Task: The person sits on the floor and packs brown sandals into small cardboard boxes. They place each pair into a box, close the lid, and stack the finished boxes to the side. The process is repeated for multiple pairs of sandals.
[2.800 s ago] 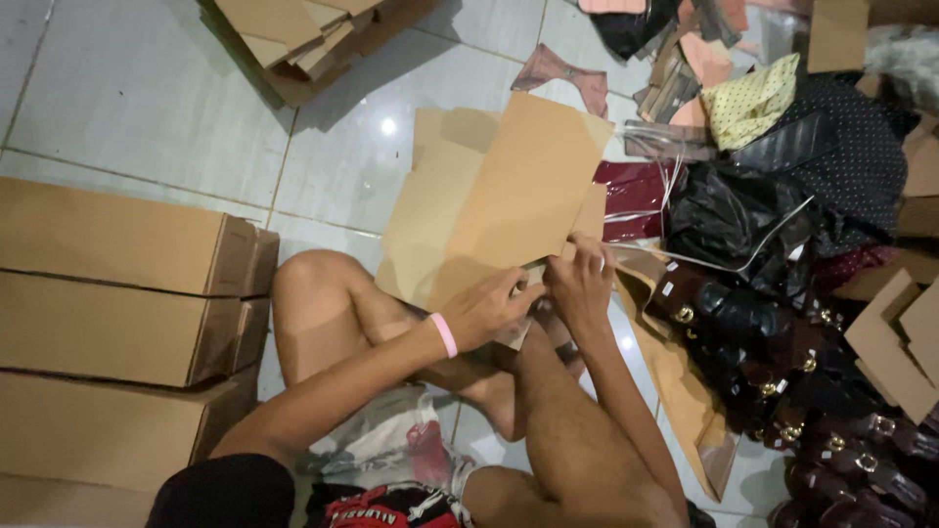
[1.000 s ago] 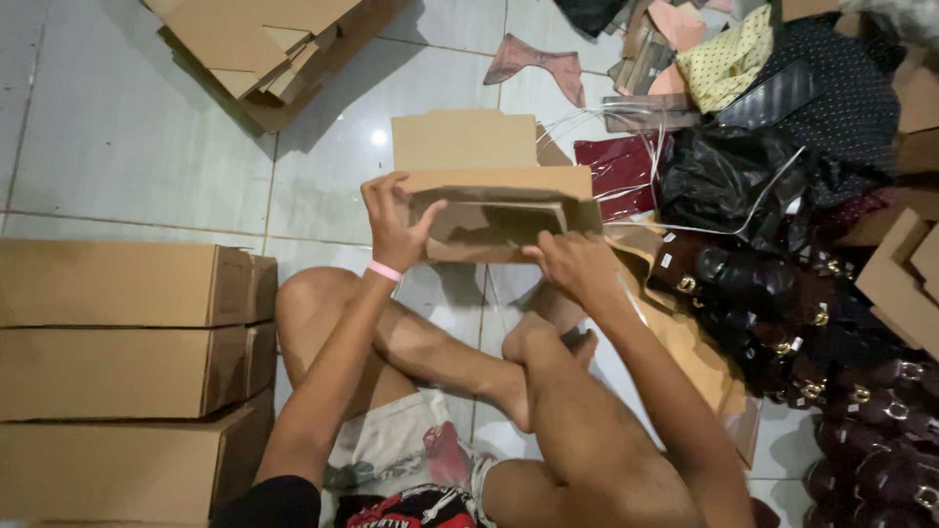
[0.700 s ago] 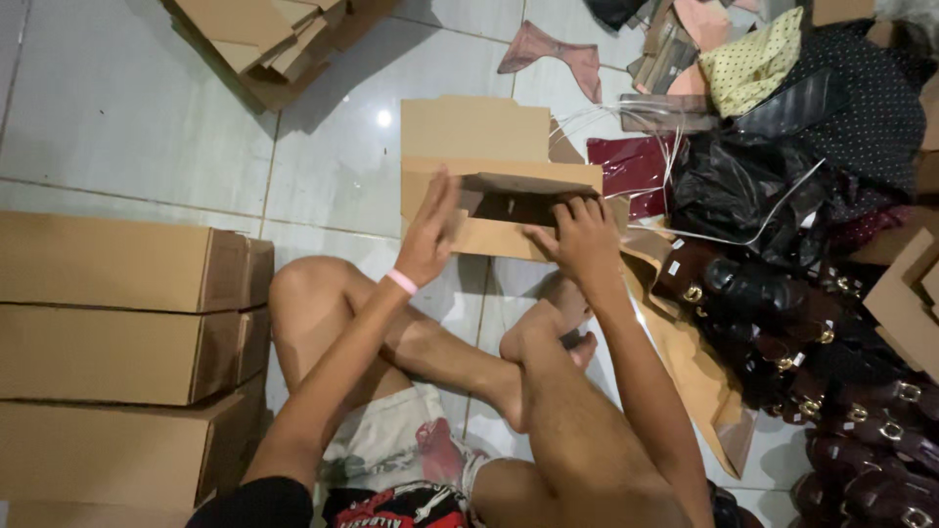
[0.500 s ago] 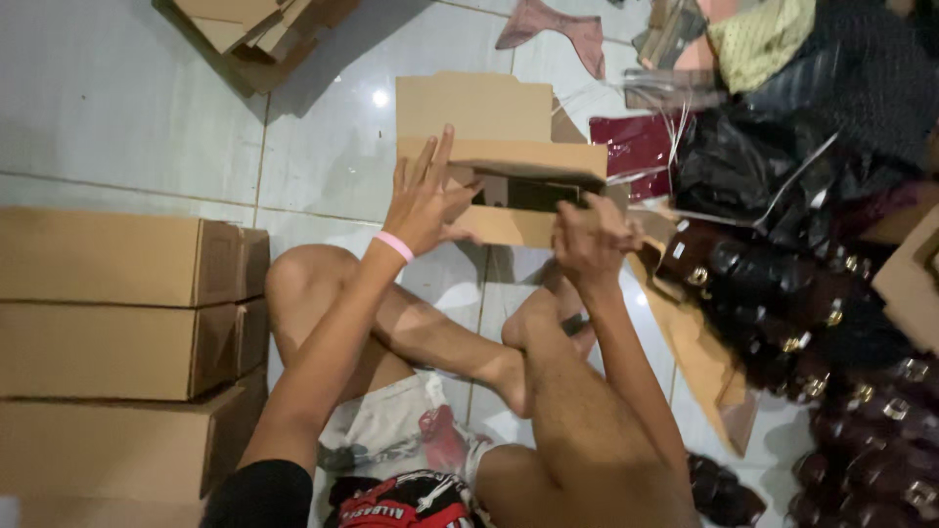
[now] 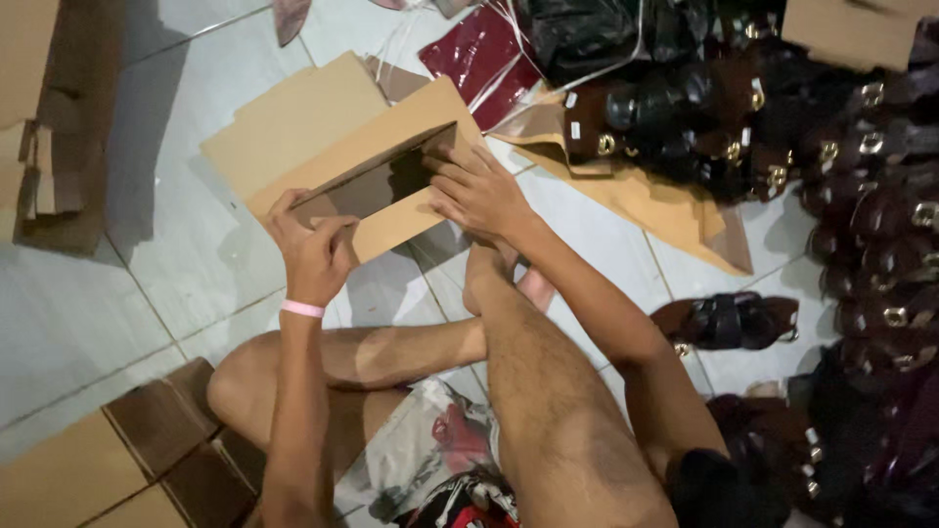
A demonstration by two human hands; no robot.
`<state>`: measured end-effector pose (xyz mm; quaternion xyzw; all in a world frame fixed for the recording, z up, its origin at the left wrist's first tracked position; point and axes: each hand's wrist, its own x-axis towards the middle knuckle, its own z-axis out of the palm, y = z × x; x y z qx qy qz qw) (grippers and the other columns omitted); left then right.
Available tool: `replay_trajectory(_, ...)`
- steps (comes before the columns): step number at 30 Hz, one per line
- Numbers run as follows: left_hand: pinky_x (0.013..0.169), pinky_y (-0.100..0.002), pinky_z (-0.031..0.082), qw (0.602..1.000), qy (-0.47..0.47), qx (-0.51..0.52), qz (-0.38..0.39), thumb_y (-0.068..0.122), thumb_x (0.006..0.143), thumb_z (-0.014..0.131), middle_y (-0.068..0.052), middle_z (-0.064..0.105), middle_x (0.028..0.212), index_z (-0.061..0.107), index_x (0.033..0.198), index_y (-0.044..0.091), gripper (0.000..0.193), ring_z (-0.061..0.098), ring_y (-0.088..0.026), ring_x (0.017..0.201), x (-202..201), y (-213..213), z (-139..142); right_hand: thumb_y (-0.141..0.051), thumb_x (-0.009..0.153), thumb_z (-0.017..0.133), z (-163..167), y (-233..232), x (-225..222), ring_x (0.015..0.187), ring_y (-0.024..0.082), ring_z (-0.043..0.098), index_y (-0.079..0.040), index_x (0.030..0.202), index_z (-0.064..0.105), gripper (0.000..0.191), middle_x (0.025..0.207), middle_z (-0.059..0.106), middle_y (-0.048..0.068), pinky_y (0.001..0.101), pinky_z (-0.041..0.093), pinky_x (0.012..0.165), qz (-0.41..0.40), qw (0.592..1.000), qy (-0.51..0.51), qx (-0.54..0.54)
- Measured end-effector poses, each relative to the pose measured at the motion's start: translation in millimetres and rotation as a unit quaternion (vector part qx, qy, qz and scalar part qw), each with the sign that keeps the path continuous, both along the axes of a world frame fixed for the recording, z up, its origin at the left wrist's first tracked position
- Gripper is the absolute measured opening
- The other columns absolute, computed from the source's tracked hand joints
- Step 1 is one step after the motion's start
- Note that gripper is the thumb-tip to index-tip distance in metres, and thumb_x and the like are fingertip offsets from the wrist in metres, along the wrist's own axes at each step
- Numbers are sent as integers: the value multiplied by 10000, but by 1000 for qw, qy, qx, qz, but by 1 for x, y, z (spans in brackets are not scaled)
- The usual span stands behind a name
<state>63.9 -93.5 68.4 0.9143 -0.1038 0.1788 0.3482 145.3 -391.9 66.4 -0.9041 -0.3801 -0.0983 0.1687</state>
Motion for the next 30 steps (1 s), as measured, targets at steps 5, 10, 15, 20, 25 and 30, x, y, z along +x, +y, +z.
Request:
replay_trajectory(5,1107,-514,393,992,-56,-96,53,36,835,841,-135,590,1271,566,1220,14,474,479,-399,1276,-1,2,-11,-267,1074,580,-20,2,13,1373,317,527,-90,1159,747,258,1319,659,126,453,397,1192,-8,938,277,209)
replay_trajectory(10,1119,-481,509,992,-89,-87,17,92,830,995,-159,531,1372,677,1138,-29,459,531,-373,1301,-3,15,-25,-336,928,703,-34,-3,23,1428,366,406,-46,1290,665,465,1501,447,199,460,322,1210,-118,909,192,350)
replay_trajectory(15,1040,-465,509,999,-38,-26,-6,39,955,904,-169,496,1285,578,837,9,349,559,-347,1207,11,18,-17,-505,846,863,-16,2,45,1439,347,443,-101,1462,476,832,1544,427,160,433,408,1194,-87,956,225,168)
replay_trajectory(20,1033,-506,461,999,-21,32,15,99,938,830,-160,516,1176,569,1069,-19,315,523,-366,1170,25,15,-6,-468,833,817,-2,16,42,1364,330,497,-142,1465,479,787,1495,449,109,432,459,1085,-127,937,280,166)
replay_trajectory(25,971,-464,568,664,20,-740,110,571,948,650,-169,579,1052,627,1167,-87,694,552,-287,961,28,42,-15,-510,1024,713,-2,13,10,1428,231,577,-166,1383,552,523,1595,523,54,376,470,1238,-179,894,273,307)
replay_trajectory(30,1114,-391,511,862,88,-497,-35,471,1168,518,-149,573,1402,516,1393,-32,551,567,-220,1268,56,66,-20,-421,1028,766,-13,-7,-7,1537,294,396,-214,1468,377,623,1634,384,126,408,382,1249,-130,868,315,360)
